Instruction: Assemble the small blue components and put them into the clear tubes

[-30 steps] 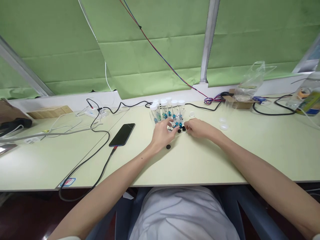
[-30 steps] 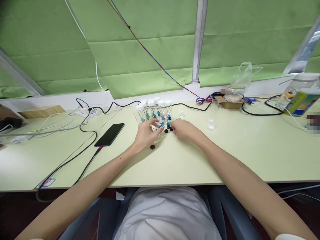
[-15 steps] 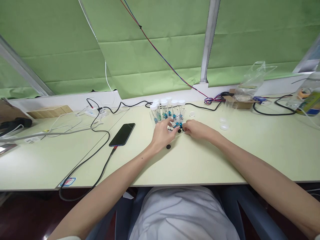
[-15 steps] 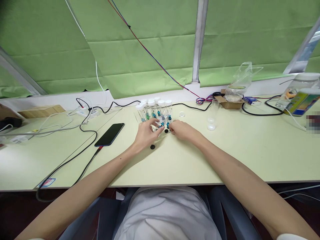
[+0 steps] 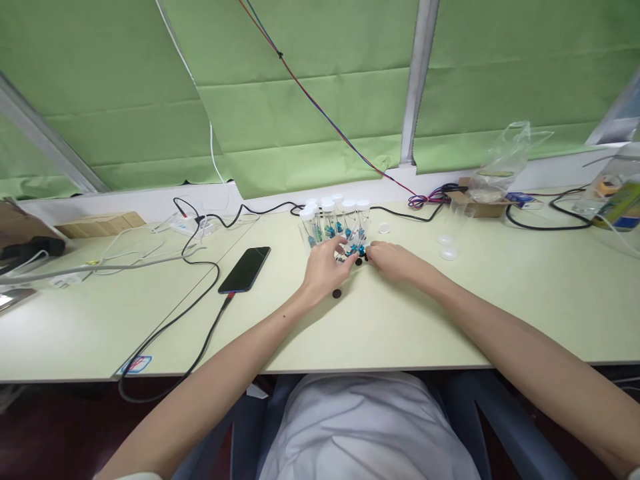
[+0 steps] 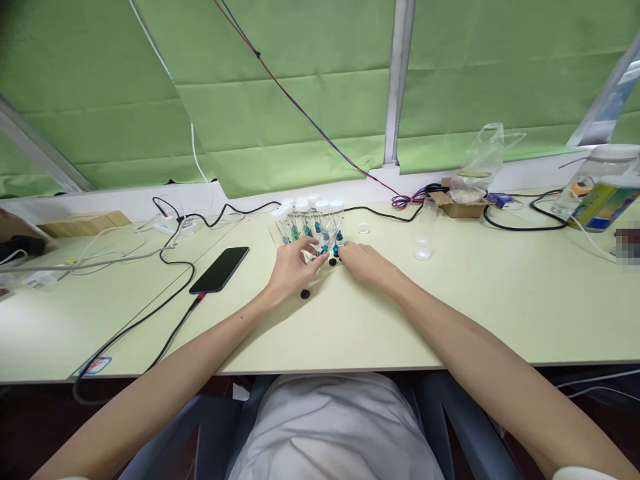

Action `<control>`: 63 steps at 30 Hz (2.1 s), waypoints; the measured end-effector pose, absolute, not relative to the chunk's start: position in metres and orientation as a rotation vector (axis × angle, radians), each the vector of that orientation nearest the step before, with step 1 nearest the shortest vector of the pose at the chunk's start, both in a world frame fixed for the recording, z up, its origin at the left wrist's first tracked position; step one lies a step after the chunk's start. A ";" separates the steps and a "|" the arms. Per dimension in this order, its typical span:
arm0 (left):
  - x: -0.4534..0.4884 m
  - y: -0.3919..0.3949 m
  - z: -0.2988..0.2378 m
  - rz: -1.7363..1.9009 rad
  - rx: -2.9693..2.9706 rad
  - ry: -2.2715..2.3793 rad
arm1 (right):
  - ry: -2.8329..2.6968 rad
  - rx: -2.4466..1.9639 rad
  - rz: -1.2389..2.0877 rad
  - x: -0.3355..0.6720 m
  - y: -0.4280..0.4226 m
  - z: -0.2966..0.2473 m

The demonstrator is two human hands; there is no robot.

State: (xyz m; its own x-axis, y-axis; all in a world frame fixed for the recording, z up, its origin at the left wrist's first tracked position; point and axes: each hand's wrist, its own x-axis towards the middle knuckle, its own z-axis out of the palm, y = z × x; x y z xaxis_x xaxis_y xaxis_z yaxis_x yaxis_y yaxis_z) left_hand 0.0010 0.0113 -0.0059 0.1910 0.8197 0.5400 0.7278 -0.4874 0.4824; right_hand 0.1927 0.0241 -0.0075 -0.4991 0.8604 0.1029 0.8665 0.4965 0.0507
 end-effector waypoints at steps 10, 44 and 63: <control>0.000 0.010 -0.004 1.198 2.320 1.536 | -2.261 -1.330 -0.051 0.196 0.027 0.004; 0.003 0.008 -0.004 1.191 2.389 1.374 | -1.754 -0.912 -0.168 0.199 0.028 0.018; 0.004 0.006 -0.001 1.221 2.269 1.354 | -1.680 -0.848 -0.063 0.197 0.027 0.015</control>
